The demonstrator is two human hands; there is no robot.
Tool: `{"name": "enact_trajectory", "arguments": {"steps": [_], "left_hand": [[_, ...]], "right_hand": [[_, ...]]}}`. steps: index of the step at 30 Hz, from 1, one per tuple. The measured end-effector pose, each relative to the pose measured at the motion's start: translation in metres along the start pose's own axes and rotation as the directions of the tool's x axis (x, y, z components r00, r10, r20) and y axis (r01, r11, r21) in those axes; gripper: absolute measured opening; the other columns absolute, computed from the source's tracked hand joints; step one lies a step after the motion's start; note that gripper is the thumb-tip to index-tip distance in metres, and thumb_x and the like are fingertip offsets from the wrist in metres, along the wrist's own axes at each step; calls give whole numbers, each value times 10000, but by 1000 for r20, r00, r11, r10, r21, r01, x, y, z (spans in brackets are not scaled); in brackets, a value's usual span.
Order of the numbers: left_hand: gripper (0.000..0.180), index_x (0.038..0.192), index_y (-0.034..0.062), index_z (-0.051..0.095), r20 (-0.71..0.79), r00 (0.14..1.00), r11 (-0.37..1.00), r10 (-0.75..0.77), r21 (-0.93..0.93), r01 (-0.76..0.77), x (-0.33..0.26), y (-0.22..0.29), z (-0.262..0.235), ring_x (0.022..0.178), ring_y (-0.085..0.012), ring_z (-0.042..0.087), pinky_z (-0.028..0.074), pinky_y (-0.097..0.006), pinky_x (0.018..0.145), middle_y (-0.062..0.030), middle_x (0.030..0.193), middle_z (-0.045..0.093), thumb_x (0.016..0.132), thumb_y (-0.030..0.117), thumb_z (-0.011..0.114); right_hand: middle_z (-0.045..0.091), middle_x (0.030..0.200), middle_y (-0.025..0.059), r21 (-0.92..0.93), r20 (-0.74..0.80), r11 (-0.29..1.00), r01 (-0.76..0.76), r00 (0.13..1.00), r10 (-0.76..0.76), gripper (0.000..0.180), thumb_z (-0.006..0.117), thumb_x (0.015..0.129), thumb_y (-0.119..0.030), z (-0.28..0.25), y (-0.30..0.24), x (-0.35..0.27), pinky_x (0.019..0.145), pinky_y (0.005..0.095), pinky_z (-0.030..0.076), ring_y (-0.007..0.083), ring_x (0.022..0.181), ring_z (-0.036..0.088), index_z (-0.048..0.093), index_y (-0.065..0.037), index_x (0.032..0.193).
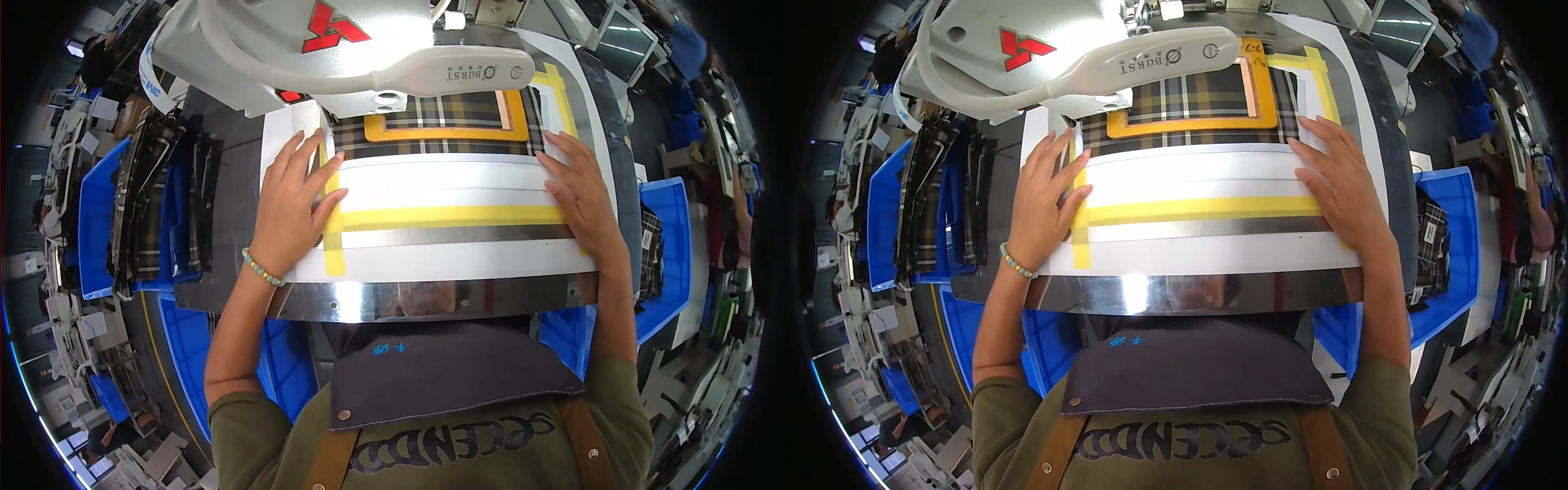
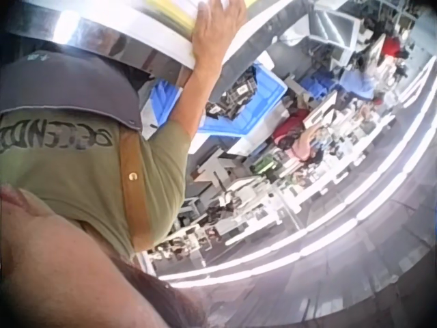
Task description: The person repeatedly sews small plaid pouches using a sewing machine. They pick pouches from a blue bin, place them under the presser foot, sew, and then remove them to place into another bin. The process is repeated continuously throughout the clip.
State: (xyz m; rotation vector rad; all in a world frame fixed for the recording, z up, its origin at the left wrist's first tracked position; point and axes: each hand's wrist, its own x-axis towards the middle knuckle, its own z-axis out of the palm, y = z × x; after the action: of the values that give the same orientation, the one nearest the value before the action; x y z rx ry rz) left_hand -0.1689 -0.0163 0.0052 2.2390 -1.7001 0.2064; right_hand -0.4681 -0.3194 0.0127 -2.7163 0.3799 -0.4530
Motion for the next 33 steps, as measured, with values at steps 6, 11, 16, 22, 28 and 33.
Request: {"name": "enact_trajectory", "arguments": {"steps": [6,11,16,22,28,33], "left_hand": [[404,1253,77,713,8,1000,995,-16,101,15,1,4,-4,1405,-388,469,409,-478,1128,-137,1469,568,874,203,772],[390,1237,61,712,9,1000,998,13,60,-14,6,3,-7,1391,-391,478,415,-468,1123,-154,1447,577,884,217,765],[350,1307,21,657,43,998,997,39,70,-42,1,0,3,1389,-373,485,378,-445,1158,-173,1473,555,965,91,641],[363,1361,23,639,34,999,999,15,-38,-14,-8,-13,6,1383,-363,493,382,-447,1151,-178,1504,532,1004,65,589],[379,1386,26,626,50,999,999,20,-39,-18,-4,-13,5,1386,-359,492,371,-449,1159,-177,1508,531,1013,75,580],[389,1398,29,617,57,998,1000,13,-17,-12,-8,-17,6,1396,-360,485,365,-452,1166,-175,1511,532,1014,78,579]], "right_hand": [[535,1506,105,21,15,999,-32,999,32,352,602,1018,-224,4,-2,1,1203,444,323,343,1447,410,692,-45,1307],[535,1504,124,12,-48,999,38,998,-38,349,616,1014,-245,7,7,-3,1198,459,329,352,1439,416,702,-64,1299],[572,1450,133,-21,-187,993,116,975,-118,335,669,984,-276,10,22,-11,1141,473,387,342,1386,473,722,-103,1266],[753,1135,70,154,-683,947,-281,663,307,200,710,966,-174,-68,78,-57,915,331,532,203,1000,714,769,-98,1142],[775,1023,135,25,-540,467,-884,381,751,338,692,906,-365,-80,234,-205,898,370,552,290,984,733,787,-114,1111],[755,1045,193,-6,-529,191,-982,165,832,311,694,851,-364,-11,305,-271,924,457,559,379,1016,719,805,-133,1029]]}}
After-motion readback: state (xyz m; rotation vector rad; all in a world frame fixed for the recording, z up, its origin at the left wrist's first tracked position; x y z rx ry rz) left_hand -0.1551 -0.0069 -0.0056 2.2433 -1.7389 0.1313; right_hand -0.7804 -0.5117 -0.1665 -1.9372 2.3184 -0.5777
